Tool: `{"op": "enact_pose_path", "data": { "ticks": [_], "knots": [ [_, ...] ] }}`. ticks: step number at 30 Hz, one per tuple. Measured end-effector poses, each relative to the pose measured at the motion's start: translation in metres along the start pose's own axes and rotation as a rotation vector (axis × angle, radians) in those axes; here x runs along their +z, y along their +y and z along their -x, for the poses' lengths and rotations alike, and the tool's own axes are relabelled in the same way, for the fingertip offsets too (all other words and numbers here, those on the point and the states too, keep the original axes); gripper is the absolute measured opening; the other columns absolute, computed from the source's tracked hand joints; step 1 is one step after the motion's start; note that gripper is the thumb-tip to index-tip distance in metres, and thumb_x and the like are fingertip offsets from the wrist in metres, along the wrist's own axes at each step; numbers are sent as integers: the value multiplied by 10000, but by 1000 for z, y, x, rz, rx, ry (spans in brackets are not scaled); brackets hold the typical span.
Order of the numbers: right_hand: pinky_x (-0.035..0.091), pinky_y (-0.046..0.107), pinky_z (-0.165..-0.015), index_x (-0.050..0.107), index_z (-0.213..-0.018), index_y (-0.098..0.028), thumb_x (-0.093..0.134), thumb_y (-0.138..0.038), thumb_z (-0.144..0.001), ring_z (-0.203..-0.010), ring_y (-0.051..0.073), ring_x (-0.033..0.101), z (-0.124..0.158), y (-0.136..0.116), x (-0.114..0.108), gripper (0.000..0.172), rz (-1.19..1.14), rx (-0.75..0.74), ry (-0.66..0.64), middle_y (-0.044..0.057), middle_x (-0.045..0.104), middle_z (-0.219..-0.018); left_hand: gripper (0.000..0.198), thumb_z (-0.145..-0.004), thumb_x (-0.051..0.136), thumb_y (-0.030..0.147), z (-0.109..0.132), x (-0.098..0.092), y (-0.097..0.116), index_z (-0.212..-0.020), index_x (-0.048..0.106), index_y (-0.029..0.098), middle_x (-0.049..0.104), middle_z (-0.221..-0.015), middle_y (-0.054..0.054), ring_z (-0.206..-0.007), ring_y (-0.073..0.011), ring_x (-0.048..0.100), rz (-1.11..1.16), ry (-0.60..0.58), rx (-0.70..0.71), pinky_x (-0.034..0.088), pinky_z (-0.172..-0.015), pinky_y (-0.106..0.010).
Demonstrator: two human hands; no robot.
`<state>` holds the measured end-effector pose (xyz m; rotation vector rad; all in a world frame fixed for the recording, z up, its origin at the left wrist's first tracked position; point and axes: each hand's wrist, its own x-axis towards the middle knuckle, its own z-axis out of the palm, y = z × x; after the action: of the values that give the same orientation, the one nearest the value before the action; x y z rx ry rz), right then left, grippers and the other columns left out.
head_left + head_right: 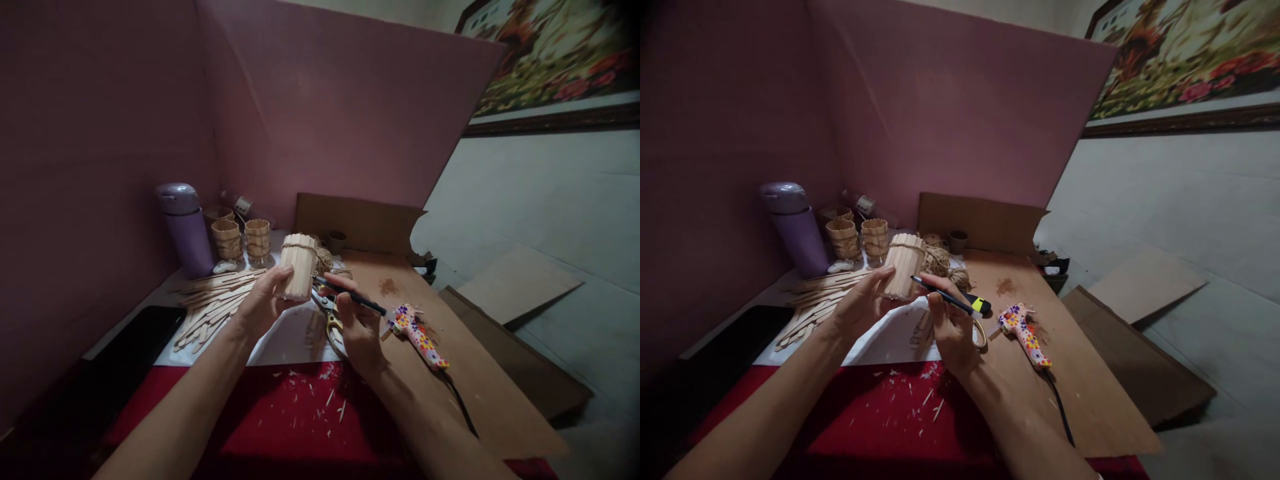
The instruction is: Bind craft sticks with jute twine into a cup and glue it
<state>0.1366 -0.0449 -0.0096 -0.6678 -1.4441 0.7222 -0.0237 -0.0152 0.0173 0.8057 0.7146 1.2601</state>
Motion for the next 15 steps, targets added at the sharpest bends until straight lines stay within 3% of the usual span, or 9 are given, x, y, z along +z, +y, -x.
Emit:
{"op": "enact_pose_path", "data": {
  "ticks": [3,7,10,15],
  "knots": [
    [511,357,-800,610,-1072,-257,529,-353,-920,-890,189,640,5,-2,1,198,69,13,-28,44,668,-956,310,-786,604,333,1,1,-3,-1016,645,129,693,-936,-99,-764,-192,655,56,-18,-32,553,-665,-319],
    [515,350,-776,561,-1002,-241,536,-343,-912,-837,179,638,7,0,4,139,36,18,41,33,645,-901,264,-754,651,296,3,3,-7,-969,646,142,700,-865,-75,-737,-185,661,74,-40,-19,555,-691,-323],
    [519,350,-754,537,-991,-237,511,-355,-923,-806,175,643,5,0,5,139,-22,34,85,34,640,-879,272,-721,678,260,4,6,-9,-958,650,131,709,-858,-88,-754,-199,677,57,-115,2,553,-738,-337],
    [525,342,-708,531,-928,-230,565,-371,-886,-762,173,643,5,-2,7,151,5,54,125,28,629,-837,326,-701,667,279,7,8,-9,-986,650,120,716,-863,-116,-742,-235,691,69,-117,-20,555,-700,-360]
  ]
}}
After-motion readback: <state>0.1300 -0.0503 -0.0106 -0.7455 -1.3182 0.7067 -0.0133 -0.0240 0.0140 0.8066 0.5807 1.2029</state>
